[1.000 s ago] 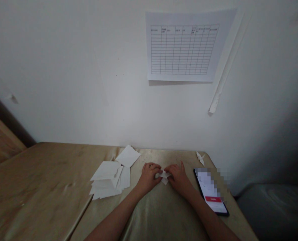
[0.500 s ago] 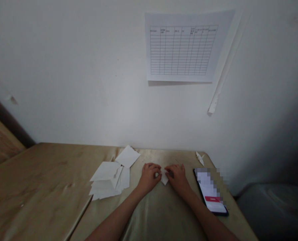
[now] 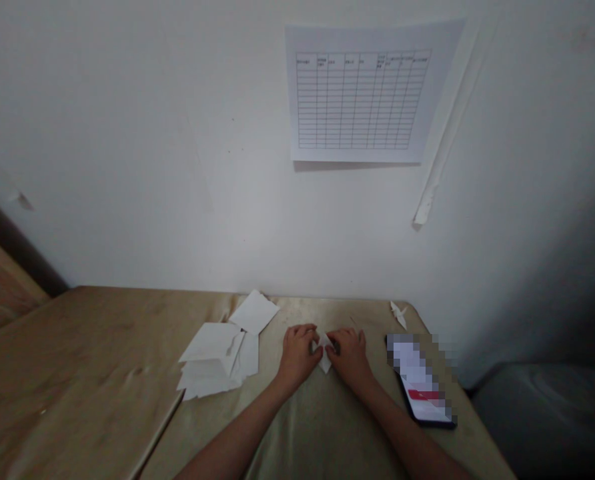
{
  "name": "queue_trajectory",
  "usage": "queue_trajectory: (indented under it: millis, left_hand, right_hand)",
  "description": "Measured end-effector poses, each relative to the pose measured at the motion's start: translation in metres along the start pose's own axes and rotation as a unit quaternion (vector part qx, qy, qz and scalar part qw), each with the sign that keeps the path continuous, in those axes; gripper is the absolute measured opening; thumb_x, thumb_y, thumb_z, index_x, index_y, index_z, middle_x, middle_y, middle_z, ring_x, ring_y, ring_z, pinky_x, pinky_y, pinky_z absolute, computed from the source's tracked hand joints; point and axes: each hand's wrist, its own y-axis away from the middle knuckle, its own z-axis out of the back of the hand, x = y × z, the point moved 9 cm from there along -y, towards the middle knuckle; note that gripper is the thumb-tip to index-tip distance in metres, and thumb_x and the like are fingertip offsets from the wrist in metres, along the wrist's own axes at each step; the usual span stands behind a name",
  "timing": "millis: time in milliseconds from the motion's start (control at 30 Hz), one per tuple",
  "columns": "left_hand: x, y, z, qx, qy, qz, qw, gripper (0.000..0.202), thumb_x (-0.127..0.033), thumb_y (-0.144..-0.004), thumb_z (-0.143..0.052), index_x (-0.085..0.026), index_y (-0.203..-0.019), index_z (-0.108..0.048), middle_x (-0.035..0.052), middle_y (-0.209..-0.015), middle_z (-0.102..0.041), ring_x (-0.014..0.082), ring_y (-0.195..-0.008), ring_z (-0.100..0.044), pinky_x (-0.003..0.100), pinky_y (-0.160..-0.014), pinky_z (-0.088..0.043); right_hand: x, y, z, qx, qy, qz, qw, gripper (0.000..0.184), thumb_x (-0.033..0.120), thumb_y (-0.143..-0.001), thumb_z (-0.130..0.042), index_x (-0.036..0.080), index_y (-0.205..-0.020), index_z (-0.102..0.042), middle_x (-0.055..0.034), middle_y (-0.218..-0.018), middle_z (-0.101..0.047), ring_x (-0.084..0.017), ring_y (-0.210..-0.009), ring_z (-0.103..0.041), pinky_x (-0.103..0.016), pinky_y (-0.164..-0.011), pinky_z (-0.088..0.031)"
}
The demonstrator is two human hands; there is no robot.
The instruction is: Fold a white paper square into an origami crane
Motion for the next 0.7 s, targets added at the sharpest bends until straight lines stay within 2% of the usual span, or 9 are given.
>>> queue_trajectory:
  millis: [200, 400, 567, 700]
  left_hand:
    - [-0.0015, -0.0017, 0.0005, 0.008, -0.008, 0.018, 1.000, 0.010, -0.020, -0.076, -0.070, -0.022, -0.085, -0.073, 0.0036, -0.128, -0.068, 0.0295, -0.119, -0.053, 0.047, -0.107, -0.037]
    - [-0.0012, -0.0012, -0.0006, 0.016, -0.019, 0.025, 0.999, 0.021, -0.017, -0.073, -0.068, -0.022, -0.093, -0.073, 0.0033, -0.131, -0.067, 0.0294, -0.121, -0.051, 0.045, -0.109, -0.037]
    - [-0.0017, 0.0000, -0.0016, 0.016, -0.016, -0.003, 1.000, 0.029, -0.013, -0.071, -0.067, -0.023, -0.097, -0.072, 0.0017, -0.137, -0.062, 0.0276, -0.124, -0.050, 0.046, -0.111, -0.033]
    - [0.0012, 0.0003, -0.0015, 0.009, -0.006, -0.011, 1.000, 0.022, -0.016, -0.073, -0.070, -0.025, -0.093, -0.072, 0.0015, -0.137, -0.062, 0.0280, -0.125, -0.050, 0.047, -0.111, -0.034]
  right_hand:
    - [-0.0006, -0.0024, -0.0022, 0.015, 0.011, -0.022, 1.000, 0.030, 0.016, -0.081, -0.057, 0.027, -0.105, -0.070, -0.0062, -0.109, -0.072, -0.029, -0.114, -0.056, -0.058, -0.116, -0.012]
    - [-0.0037, -0.0035, -0.0022, 0.016, -0.008, -0.027, 0.999, 0.031, 0.015, -0.078, -0.058, 0.025, -0.105, -0.070, -0.0059, -0.108, -0.072, -0.028, -0.113, -0.056, -0.055, -0.116, -0.011]
    - [-0.0043, -0.0045, -0.0027, 0.046, -0.029, 0.022, 0.998, 0.029, 0.012, -0.077, -0.057, 0.023, -0.101, -0.071, -0.0047, -0.106, -0.071, -0.024, -0.111, -0.056, -0.044, -0.113, -0.022]
    - [-0.0067, -0.0040, -0.0014, 0.038, -0.017, 0.040, 0.998, 0.023, 0.016, -0.083, -0.059, 0.023, -0.101, -0.071, -0.0054, -0.104, -0.070, -0.023, -0.108, -0.057, -0.045, -0.113, -0.023]
